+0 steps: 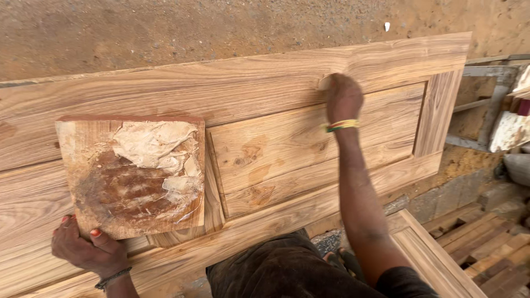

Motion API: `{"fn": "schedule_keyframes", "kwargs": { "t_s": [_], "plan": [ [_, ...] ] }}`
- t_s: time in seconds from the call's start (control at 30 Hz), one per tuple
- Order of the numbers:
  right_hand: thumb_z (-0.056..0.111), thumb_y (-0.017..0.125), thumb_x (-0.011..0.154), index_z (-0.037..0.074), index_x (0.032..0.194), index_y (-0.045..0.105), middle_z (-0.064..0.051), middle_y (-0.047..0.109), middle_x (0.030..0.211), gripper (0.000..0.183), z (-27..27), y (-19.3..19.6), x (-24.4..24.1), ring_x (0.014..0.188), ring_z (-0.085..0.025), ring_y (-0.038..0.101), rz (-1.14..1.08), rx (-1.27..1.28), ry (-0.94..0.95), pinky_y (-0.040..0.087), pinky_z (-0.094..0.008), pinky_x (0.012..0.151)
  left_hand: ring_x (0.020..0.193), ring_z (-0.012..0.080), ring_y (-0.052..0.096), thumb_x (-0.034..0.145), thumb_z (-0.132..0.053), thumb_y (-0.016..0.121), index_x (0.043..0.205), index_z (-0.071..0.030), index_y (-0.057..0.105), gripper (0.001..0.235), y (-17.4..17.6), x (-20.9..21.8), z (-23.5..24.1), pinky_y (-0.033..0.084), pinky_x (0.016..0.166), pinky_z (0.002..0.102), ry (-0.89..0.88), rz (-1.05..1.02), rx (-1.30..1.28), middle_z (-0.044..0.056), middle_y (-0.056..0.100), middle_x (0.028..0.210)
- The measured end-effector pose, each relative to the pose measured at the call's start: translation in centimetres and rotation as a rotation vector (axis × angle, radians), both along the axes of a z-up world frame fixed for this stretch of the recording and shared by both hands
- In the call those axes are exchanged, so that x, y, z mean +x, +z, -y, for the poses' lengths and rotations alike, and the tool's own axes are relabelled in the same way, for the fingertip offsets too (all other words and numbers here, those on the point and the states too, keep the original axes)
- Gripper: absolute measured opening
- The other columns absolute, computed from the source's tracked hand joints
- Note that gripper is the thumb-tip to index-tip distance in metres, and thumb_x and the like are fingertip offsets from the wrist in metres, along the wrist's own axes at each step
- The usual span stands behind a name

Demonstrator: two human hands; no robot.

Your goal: The person sands a large wooden door panel using a sanding block. They systematically rub the surface to smooth the wood, occasionally dipping the block into a pile of sanding material to refresh the abrasive surface.

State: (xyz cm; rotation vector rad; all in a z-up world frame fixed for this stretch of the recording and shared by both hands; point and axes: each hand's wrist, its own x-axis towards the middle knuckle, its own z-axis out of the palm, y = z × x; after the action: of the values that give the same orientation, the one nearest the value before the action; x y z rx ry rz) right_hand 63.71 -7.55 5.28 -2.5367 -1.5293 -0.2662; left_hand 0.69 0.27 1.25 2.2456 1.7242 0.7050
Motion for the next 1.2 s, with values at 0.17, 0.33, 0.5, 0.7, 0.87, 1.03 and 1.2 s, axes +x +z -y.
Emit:
{"fn": "schedule_keyframes", "kwargs": {
  "t_s": [0.17,0.33,0.5,0.7,0.87,1.03,1.2],
  "plan": [
    [0.005,0.064,0.099,0.002,0.106,0.073,-0.019,0.073,0.099,0.012,-3.0,1.3,-6.3,0.092,-0.038,0.069,-0.331,-0.004,-0.128,0.055,-0.046,0.083,0.132,0.0403,0.053,0.123,-0.042,0.032,0.132,0.003,0.055,0.051,-0.5,0.0,0.2,0.038,0.120,0.057,-0.008,0.002,0.019,0.022,0.060,0.137],
    [0.002,0.062,0.099,0.003,0.114,0.072,-0.019,0.073,0.107,0.018,-1.6,3.0,-6.0,0.097,-0.038,0.071,-0.413,0.148,-0.013,0.056,-0.044,0.085,0.128,0.0413,0.053,0.126,-0.043,0.036,0.128,0.004,0.057,0.052,0.4,0.9,0.0,0.038,0.116,0.056,0.005,-0.017,0.005,0.022,0.062,0.135],
    [-0.002,0.062,0.105,0.002,0.119,0.071,-0.016,0.073,0.115,0.017,1.8,5.3,-0.5,0.105,-0.035,0.069,-0.307,0.260,0.092,0.056,-0.044,0.089,0.131,0.0420,0.054,0.124,-0.041,0.035,0.138,0.007,0.058,0.054,-0.1,0.6,0.4,0.039,0.119,0.056,-0.003,0.024,0.032,0.024,0.061,0.140],
    [0.002,0.071,0.104,0.009,0.113,0.074,-0.007,0.074,0.118,0.012,0.1,1.1,0.4,0.104,-0.023,0.067,-0.022,0.157,0.273,0.057,-0.033,0.088,0.133,0.0419,0.053,0.127,-0.042,0.033,0.141,0.008,0.058,0.057,-1.1,-0.1,0.8,0.040,0.116,0.054,0.024,-0.028,0.040,0.025,0.060,0.141],
    [-0.001,0.068,0.092,0.005,0.115,0.076,-0.007,0.074,0.116,0.025,1.9,2.8,-2.1,0.092,-0.025,0.059,-0.074,-0.006,0.376,0.053,-0.037,0.077,0.134,0.0399,0.051,0.126,-0.042,0.028,0.138,0.007,0.057,0.059,-0.8,0.5,0.6,0.039,0.118,0.054,0.022,-0.054,0.025,0.024,0.060,0.140],
    [-0.001,0.068,0.097,0.007,0.115,0.075,-0.004,0.072,0.118,0.021,0.5,4.1,0.7,0.097,-0.023,0.061,-0.025,-0.009,0.387,0.051,-0.041,0.083,0.128,0.0447,0.050,0.124,-0.039,0.029,0.130,0.010,0.056,0.057,2.4,2.5,0.2,0.039,0.111,0.058,-0.012,-0.041,0.045,0.027,0.059,0.135],
    [0.002,0.065,0.093,0.003,0.116,0.075,-0.006,0.071,0.116,0.025,0.6,2.7,-0.1,0.096,-0.027,0.061,-0.036,0.035,0.409,0.051,-0.041,0.082,0.128,0.0411,0.053,0.123,-0.041,0.029,0.126,0.007,0.056,0.056,2.6,2.4,-0.5,0.040,0.111,0.054,0.022,-0.045,0.031,0.024,0.060,0.133]
  ]
}}
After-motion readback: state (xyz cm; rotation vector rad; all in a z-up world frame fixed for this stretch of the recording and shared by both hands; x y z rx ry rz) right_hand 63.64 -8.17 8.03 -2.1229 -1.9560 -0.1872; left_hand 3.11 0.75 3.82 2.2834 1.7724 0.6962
